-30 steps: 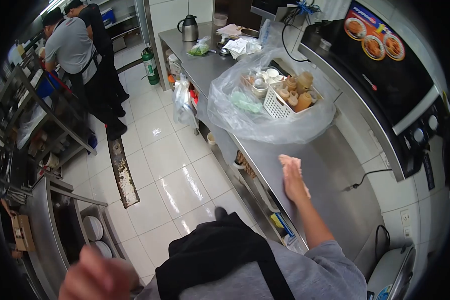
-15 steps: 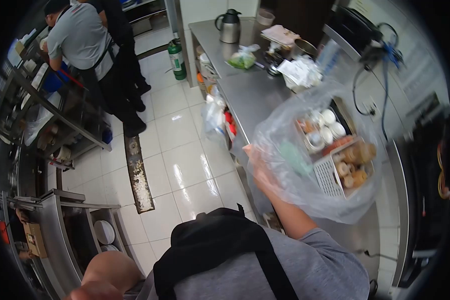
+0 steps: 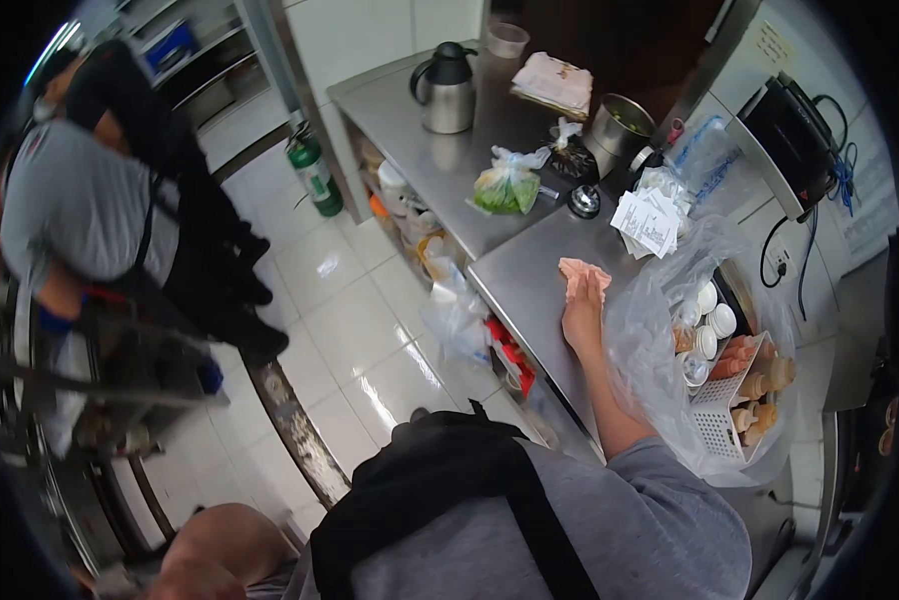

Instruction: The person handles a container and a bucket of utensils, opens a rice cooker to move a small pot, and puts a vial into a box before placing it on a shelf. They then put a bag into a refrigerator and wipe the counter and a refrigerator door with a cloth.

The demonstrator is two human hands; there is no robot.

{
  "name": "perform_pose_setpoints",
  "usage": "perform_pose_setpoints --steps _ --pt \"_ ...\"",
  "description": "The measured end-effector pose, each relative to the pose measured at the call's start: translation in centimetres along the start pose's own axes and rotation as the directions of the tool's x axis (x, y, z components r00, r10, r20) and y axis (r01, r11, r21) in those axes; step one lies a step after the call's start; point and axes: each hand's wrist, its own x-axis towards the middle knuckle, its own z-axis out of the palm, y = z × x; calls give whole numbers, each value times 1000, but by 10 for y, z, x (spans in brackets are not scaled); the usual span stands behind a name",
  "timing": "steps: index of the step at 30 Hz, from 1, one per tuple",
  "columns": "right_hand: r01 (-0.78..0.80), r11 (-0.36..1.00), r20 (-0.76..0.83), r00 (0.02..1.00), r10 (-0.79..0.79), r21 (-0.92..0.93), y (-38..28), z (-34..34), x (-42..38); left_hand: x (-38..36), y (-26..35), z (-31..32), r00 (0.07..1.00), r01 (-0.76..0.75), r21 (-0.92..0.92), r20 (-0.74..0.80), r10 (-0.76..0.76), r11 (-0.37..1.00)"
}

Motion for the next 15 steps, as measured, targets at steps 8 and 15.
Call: perform_pose_setpoints --steps 8,15 --pt "-284 958 -21 959 283 -39 -30 1 42 14 -161 -140 765 217 -148 -588 -262 965" --pt "-150 964 -352 909 222 221 -56 30 181 -7 -290 -264 609 533 -242 -557 -565 811"
